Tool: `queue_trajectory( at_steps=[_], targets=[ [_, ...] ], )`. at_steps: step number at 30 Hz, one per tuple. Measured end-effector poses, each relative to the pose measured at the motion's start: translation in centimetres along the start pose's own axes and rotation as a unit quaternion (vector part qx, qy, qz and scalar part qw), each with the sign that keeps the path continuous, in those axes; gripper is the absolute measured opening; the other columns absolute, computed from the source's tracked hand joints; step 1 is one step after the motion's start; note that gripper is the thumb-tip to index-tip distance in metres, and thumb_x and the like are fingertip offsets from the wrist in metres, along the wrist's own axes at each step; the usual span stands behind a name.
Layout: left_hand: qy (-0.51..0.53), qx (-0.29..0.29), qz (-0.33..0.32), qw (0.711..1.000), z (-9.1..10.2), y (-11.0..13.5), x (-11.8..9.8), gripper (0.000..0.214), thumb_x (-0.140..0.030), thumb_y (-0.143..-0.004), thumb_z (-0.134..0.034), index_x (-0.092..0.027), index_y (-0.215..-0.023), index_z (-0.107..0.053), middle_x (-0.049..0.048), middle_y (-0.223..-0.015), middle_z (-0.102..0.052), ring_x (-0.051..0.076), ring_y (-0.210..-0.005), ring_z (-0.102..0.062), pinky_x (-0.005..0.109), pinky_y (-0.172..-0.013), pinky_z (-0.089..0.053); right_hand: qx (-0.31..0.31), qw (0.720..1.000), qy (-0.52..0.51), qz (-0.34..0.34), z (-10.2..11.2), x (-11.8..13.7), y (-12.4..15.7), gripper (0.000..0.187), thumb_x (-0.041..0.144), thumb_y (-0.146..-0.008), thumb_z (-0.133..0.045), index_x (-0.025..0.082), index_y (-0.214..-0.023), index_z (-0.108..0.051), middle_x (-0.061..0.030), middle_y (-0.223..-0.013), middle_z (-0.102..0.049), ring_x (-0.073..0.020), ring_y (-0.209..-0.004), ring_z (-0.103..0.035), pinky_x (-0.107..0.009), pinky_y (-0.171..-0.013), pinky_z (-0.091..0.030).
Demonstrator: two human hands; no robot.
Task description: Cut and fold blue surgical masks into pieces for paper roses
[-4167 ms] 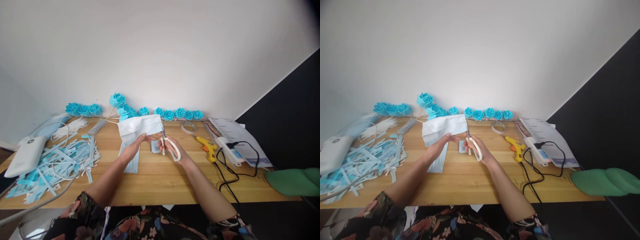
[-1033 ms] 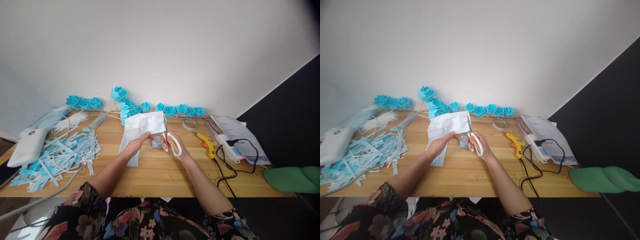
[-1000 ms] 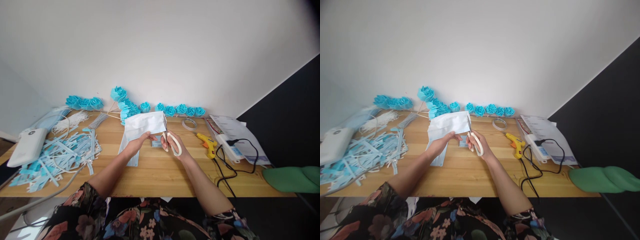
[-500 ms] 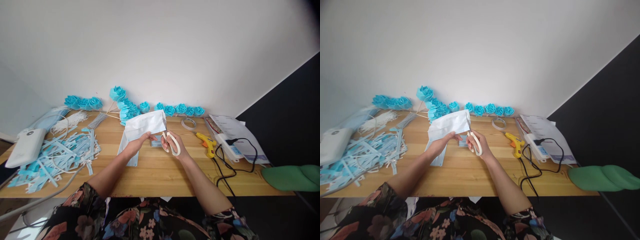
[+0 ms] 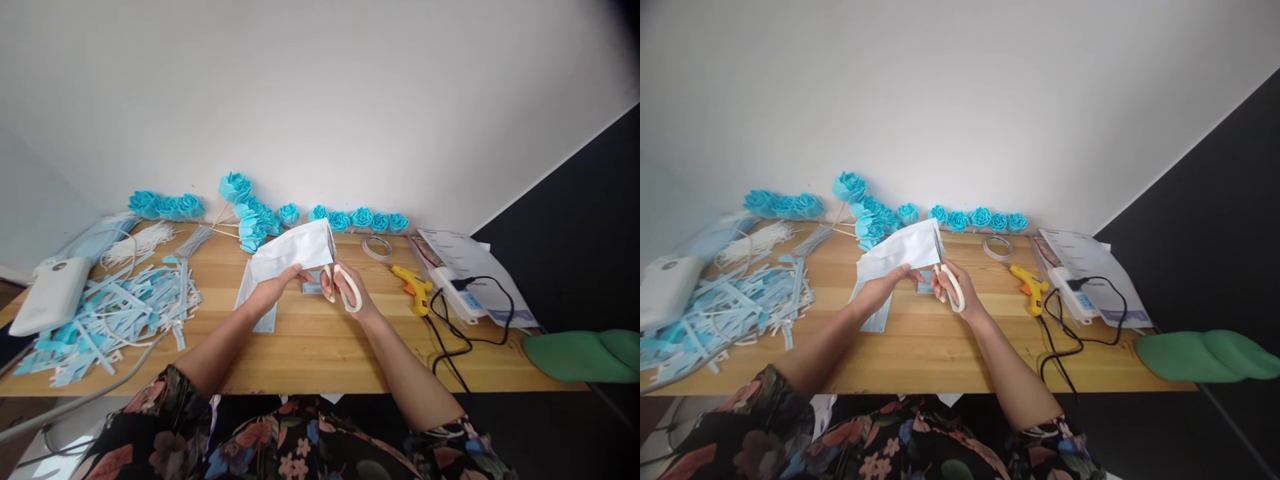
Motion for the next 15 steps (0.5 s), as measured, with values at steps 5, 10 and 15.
queue_trajectory(
  at_steps=[5,10,15],
  targets=[
    [-0.024,-0.002,-0.022,0.999,0.21,0.03,-0.16,0.045,-0.049,-0.091,-0.043,-0.024,-0.075,-0.077,0.0002,-0.104,-0.076,0.026,-0.116,-0.059,0.038,-0.116,-0.03,0.003,1.0,0.001,-0.007,0.07,0.07,-0.01,0.048,0.064,-0.083,-0.061,0.018,-0.095,-0.061,-0.001,-0.074,-0.055,-0.0098,-0.053,-0.047,-0.024,-0.044,-0.037],
    [-0.03,-0.014,-0.018,0.999,0.21,0.18,-0.68,0.044,-0.045,-0.091,-0.044,-0.022,-0.072,-0.077,0.0009,-0.11,-0.074,0.026,-0.118,-0.058,0.038,-0.116,-0.029,0.004,1.0,0.005,-0.003,0.08,0.07,-0.01,0.048,0.064,-0.083,-0.061,0.018,-0.098,-0.063,-0.0008,-0.073,-0.054,-0.0095,-0.052,-0.046,-0.023,-0.043,-0.036],
    [-0.038,-0.01,-0.005,0.999,0.24,0.19,-0.34,0.045,-0.047,-0.091,-0.043,-0.022,-0.074,-0.077,0.0008,-0.108,-0.075,0.027,-0.119,-0.058,0.039,-0.116,-0.028,-0.006,1.0,-0.002,-0.007,0.04,0.12,0.03,0.047,0.062,-0.081,-0.065,0.018,-0.096,-0.063,0.0006,-0.07,-0.053,-0.0082,-0.048,-0.045,-0.022,-0.04,-0.034]
  ],
)
Point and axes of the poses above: each hand's wrist, its own y-axis away from the middle knuckle, its own z-axis out of the back of the hand, x = y × z, the point moved 4 cm from there along -y, towards the middle knuckle
